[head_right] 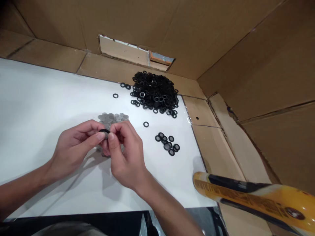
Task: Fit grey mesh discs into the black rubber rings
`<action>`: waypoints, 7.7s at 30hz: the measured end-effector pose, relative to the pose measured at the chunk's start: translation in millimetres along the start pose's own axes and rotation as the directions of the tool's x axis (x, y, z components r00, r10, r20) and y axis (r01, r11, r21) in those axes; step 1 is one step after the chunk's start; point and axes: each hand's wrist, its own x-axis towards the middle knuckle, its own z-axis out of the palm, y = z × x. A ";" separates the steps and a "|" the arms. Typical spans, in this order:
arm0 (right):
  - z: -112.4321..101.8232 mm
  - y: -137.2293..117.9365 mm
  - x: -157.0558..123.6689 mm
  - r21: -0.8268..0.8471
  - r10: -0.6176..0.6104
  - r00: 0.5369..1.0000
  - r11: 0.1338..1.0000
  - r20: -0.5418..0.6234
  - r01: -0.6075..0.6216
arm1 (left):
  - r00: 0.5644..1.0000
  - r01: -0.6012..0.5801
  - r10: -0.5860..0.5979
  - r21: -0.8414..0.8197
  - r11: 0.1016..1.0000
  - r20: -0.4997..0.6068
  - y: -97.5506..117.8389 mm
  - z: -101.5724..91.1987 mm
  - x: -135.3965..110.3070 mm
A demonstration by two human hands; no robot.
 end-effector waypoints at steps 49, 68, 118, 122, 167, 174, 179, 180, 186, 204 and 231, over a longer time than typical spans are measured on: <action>-2.7 5.9 1.4 -0.169 0.107 0.994 0.980 0.022 -0.102 | 0.994 0.001 0.029 0.285 0.958 -0.102 -6.2 -0.9 0.8; -8.1 2.7 10.4 -0.037 0.171 0.976 0.985 0.134 -0.167 | 1.000 0.013 -0.009 0.243 0.970 -0.019 -1.5 -9.8 7.6; -12.4 0.8 10.8 -0.215 0.111 0.989 0.973 0.097 -0.088 | 1.000 0.022 -0.014 0.339 0.941 -0.027 -4.4 -13.9 4.6; -14.9 1.8 11.5 -0.266 0.145 0.979 0.958 0.145 -0.103 | 0.999 0.041 -0.040 0.374 0.926 -0.011 -4.6 -15.0 5.4; -10.3 6.2 4.8 -0.035 0.188 0.965 0.982 0.185 -0.185 | 0.991 -0.071 0.052 0.148 0.986 0.126 2.5 -13.9 5.3; -11.9 9.5 8.5 -0.081 0.178 0.966 0.983 0.186 -0.165 | 1.000 -0.012 0.011 0.182 0.983 0.009 2.4 -10.5 8.2; -11.2 7.8 10.0 -0.089 0.168 0.977 0.984 0.134 -0.157 | 1.000 0.028 -0.029 0.212 0.977 0.002 0.3 -13.8 8.3; -11.1 6.7 10.1 -0.081 0.162 0.980 0.985 0.119 -0.153 | 1.000 0.028 -0.030 0.219 0.975 0.009 -0.1 -14.5 8.1; -13.1 0.0 10.9 -0.099 0.123 0.989 0.988 0.081 -0.115 | 0.998 0.011 -0.027 0.266 0.964 0.058 -1.0 -16.7 8.6; -12.4 1.1 5.8 -0.035 0.189 0.966 0.982 0.179 -0.186 | 0.993 -0.064 0.045 0.177 0.982 0.108 3.4 -13.0 4.4; -9.7 -0.7 6.0 0.037 0.194 0.968 0.979 0.160 -0.203 | 0.999 -0.016 0.009 0.206 0.978 0.035 4.9 -9.1 4.8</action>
